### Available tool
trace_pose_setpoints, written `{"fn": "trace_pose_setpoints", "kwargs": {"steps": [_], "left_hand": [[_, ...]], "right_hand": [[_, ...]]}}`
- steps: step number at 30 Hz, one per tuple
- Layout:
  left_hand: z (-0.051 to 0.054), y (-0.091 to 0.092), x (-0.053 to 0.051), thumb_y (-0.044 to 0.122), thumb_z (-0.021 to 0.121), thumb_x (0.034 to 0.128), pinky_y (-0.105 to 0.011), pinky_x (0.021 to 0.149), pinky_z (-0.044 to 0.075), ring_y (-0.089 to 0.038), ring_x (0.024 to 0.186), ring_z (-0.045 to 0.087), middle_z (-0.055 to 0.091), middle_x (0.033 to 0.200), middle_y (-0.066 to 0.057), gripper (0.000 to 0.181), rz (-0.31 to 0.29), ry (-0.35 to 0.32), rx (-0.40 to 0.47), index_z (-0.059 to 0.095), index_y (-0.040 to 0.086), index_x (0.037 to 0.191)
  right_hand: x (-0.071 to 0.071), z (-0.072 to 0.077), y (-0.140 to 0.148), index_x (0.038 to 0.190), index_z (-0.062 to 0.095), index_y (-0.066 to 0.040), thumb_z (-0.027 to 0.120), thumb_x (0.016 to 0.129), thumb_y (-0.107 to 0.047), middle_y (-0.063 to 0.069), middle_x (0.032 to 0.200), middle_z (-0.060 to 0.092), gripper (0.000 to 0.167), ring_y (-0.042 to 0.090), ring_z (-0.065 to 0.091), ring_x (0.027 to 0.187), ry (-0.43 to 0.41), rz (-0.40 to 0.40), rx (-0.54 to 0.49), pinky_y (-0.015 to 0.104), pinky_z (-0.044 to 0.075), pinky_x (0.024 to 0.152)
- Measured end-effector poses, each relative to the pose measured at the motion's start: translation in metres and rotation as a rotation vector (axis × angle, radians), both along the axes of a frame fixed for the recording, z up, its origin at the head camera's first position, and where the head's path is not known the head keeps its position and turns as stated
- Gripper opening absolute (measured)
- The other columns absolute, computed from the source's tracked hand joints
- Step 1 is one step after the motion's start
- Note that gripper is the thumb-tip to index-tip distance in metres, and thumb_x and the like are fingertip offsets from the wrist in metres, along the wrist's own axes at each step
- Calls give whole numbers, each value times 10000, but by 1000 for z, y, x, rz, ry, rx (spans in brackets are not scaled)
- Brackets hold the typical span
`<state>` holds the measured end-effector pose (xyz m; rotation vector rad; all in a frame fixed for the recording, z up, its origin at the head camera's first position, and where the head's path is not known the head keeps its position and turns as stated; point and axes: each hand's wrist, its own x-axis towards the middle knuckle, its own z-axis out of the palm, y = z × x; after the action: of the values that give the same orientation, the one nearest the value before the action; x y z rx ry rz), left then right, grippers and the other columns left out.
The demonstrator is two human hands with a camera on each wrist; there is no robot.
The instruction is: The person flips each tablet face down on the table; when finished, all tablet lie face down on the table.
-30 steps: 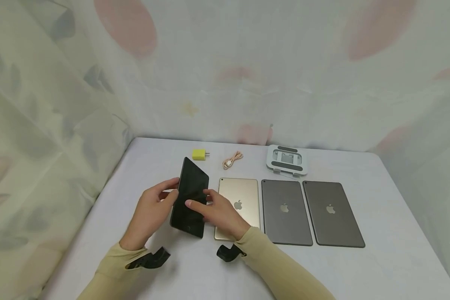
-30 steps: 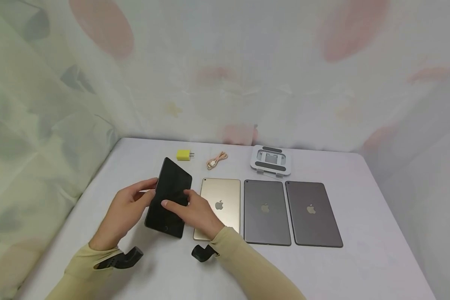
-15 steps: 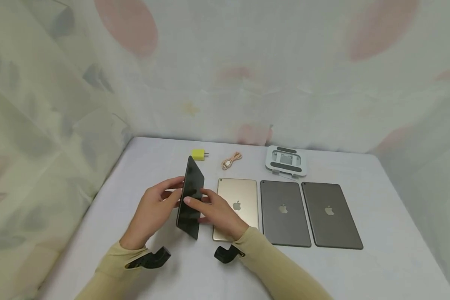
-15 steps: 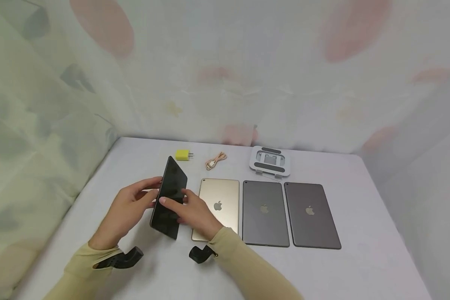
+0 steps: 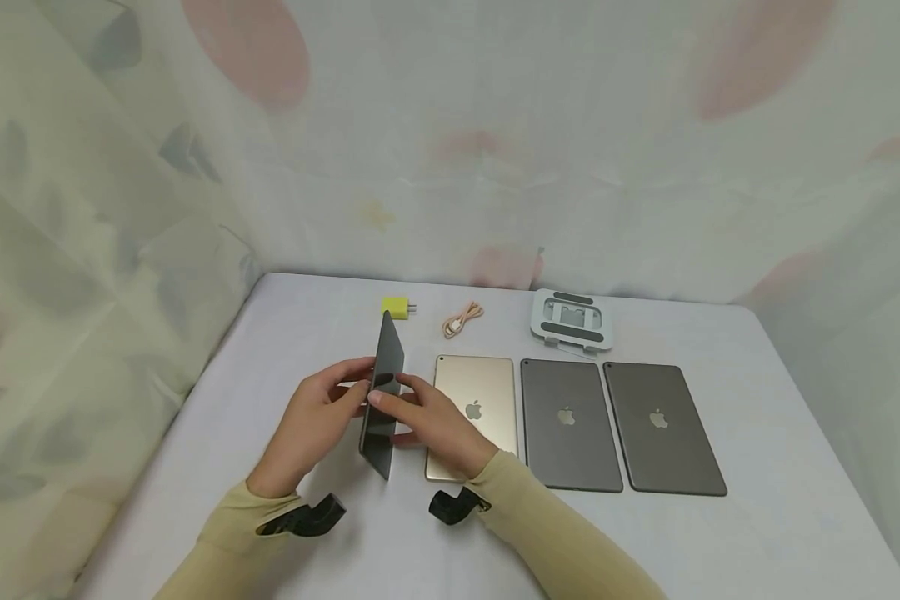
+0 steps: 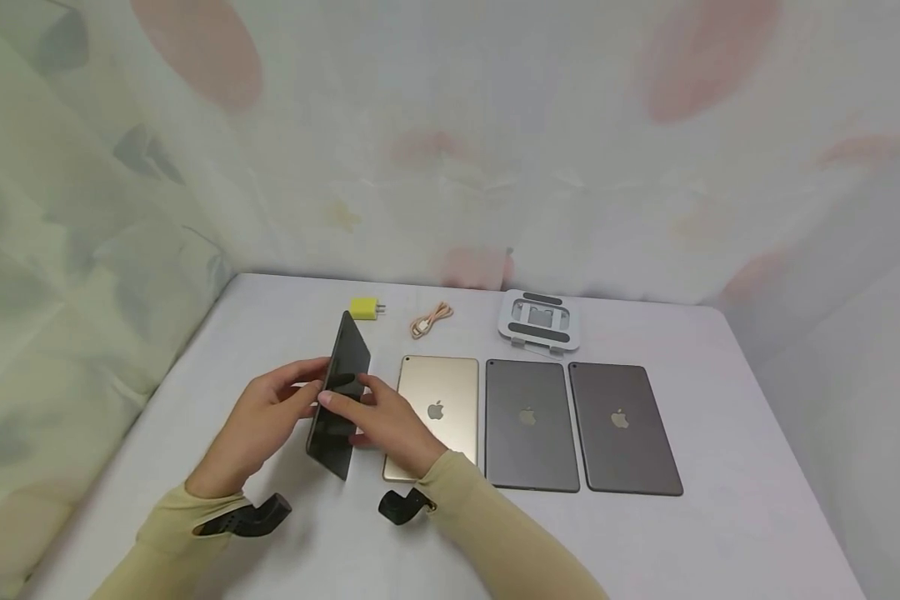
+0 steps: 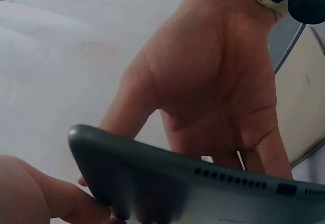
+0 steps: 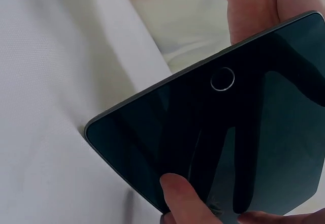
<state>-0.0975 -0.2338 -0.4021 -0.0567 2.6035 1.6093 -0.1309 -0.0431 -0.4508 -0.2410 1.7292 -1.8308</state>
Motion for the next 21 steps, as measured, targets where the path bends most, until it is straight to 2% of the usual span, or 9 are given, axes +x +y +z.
{"fn": "trace_pose_setpoints", "kwargs": {"steps": [5, 8, 13, 16, 21], "left_hand": [[-3, 1, 0, 324, 566, 1123, -418, 1013, 621, -245, 1201, 738, 669, 1455, -139, 454, -3, -54, -1, 605, 138, 1535], [-7, 3, -1, 361, 551, 1127, -446, 1031, 612, -255, 1205, 739, 672, 1459, -130, 465, -13, -74, 2, 604, 145, 1535], [-18, 8, -4, 376, 543, 1132, -402, 1038, 613, -263, 1255, 721, 663, 1471, -126, 483, -36, -98, 18, 598, 119, 1536], [-24, 12, -6, 344, 556, 1127, -381, 1044, 611, -260, 1288, 707, 658, 1473, -128, 461, -43, -116, 22, 607, 114, 1524], [-32, 17, -9, 307, 574, 1116, -386, 1019, 620, -249, 1250, 724, 676, 1446, -113, 421, -40, -118, -5, 631, 147, 1502]], "right_hand": [[0, 6, 3, 1662, 393, -115, 739, 984, -533, 154, 1483, 649, 869, 304, 698, 1315, 27, 3, 5, 526, 611, 1038], [0, 14, 6, 1667, 401, -153, 749, 983, -498, 159, 1501, 635, 842, 288, 701, 1310, 70, -16, 21, 498, 616, 1036], [1, 28, 13, 1673, 406, -185, 757, 1005, -351, 174, 1591, 564, 772, 288, 673, 1364, 159, -52, 17, 426, 629, 1016], [2, 36, 17, 1676, 400, -193, 739, 1021, -238, 159, 1591, 566, 739, 301, 674, 1366, 192, -57, 22, 390, 639, 986], [4, 44, 23, 1679, 386, -125, 706, 1026, -118, 207, 1588, 553, 727, 353, 665, 1369, 206, -64, 27, 372, 648, 957]]}}
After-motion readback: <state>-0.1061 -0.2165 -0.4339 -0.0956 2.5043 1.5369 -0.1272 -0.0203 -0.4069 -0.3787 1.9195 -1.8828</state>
